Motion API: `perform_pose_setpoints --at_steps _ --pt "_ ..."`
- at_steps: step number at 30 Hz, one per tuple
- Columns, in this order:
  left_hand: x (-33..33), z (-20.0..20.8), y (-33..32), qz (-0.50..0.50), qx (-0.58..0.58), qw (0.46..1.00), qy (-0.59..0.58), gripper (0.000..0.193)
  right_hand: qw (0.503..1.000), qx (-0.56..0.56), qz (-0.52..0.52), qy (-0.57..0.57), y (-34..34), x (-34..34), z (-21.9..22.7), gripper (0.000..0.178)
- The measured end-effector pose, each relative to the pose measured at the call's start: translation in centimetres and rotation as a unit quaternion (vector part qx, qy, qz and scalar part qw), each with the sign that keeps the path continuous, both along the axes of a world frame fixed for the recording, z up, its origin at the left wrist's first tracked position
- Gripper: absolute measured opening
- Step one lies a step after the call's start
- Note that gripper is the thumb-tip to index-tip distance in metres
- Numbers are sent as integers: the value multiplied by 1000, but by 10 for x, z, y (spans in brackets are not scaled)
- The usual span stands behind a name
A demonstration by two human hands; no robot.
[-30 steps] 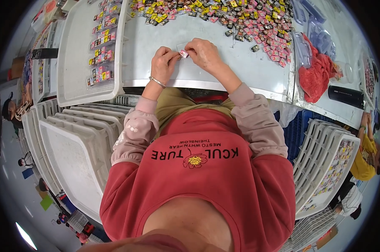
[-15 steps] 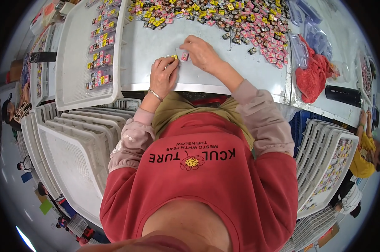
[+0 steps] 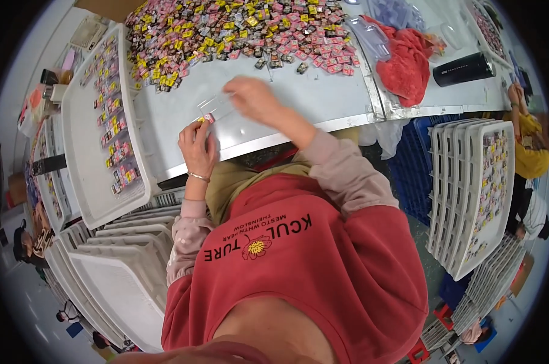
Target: Assembling small plastic toy parts and placing them into a tray.
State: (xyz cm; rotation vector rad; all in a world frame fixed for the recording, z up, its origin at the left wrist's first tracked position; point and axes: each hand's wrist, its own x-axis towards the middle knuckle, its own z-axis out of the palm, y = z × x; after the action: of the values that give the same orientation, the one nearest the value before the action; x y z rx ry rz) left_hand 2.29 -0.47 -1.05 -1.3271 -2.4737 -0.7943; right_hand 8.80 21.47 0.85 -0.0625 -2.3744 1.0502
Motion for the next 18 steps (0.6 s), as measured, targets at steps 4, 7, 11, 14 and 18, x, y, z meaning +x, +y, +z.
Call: perform_pose_setpoints --at_steps 4,7,11,14,18 --pt "-7 10 7 -1 40 999 0 43 983 -11 -177 -41 100 43 6 16" --pt "-15 4 5 -22 26 999 4 41 975 22 -212 -62 127 56 6 15" --pt "-18 2 8 -40 1 999 -4 38 971 111 -206 -49 132 31 -2 15" --pt "-18 9 8 -37 -5 999 -18 39 981 100 -164 19 118 -17 19 21" --pt "-12 4 7 -40 -5 999 -25 41 984 135 -115 5 97 -91 16 31"
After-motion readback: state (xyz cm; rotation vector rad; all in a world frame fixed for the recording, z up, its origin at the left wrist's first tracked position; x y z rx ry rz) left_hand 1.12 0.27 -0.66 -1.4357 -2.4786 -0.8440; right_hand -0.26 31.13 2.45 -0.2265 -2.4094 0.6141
